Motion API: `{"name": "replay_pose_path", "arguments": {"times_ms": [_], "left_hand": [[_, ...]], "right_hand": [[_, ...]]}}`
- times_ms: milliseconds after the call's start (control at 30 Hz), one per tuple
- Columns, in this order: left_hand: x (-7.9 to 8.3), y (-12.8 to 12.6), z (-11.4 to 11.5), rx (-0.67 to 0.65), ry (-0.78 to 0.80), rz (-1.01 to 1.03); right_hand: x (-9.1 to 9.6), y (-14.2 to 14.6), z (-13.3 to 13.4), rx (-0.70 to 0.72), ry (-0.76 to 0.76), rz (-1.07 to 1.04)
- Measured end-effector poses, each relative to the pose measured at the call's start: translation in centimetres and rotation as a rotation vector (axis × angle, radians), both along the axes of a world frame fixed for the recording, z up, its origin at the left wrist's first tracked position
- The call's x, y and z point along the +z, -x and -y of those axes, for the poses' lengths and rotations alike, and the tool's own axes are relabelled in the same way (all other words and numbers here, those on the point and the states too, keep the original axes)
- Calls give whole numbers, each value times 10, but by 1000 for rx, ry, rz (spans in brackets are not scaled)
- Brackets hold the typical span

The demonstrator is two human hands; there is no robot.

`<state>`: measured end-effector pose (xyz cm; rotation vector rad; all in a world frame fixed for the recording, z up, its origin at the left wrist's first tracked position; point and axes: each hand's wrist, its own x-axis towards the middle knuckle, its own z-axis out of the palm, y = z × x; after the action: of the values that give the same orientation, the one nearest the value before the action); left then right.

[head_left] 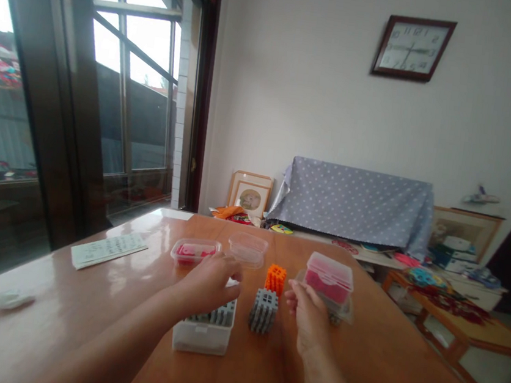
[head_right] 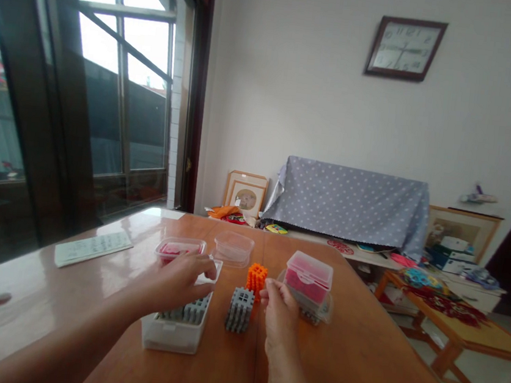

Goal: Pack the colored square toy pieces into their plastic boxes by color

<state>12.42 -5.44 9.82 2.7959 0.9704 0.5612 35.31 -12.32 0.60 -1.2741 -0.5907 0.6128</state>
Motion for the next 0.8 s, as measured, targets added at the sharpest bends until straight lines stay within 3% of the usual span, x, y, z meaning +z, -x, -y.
{"name": "replay_pose_path", "arguments": {"times_ms": [267,800], "left_hand": [[-20,-53,-10,-209,19,-115],[-33,-73,-19,-149,48,-156]], "right_hand": [[6,1,3,0,-19,8],[10,0,3,19,-53,-13]]}}
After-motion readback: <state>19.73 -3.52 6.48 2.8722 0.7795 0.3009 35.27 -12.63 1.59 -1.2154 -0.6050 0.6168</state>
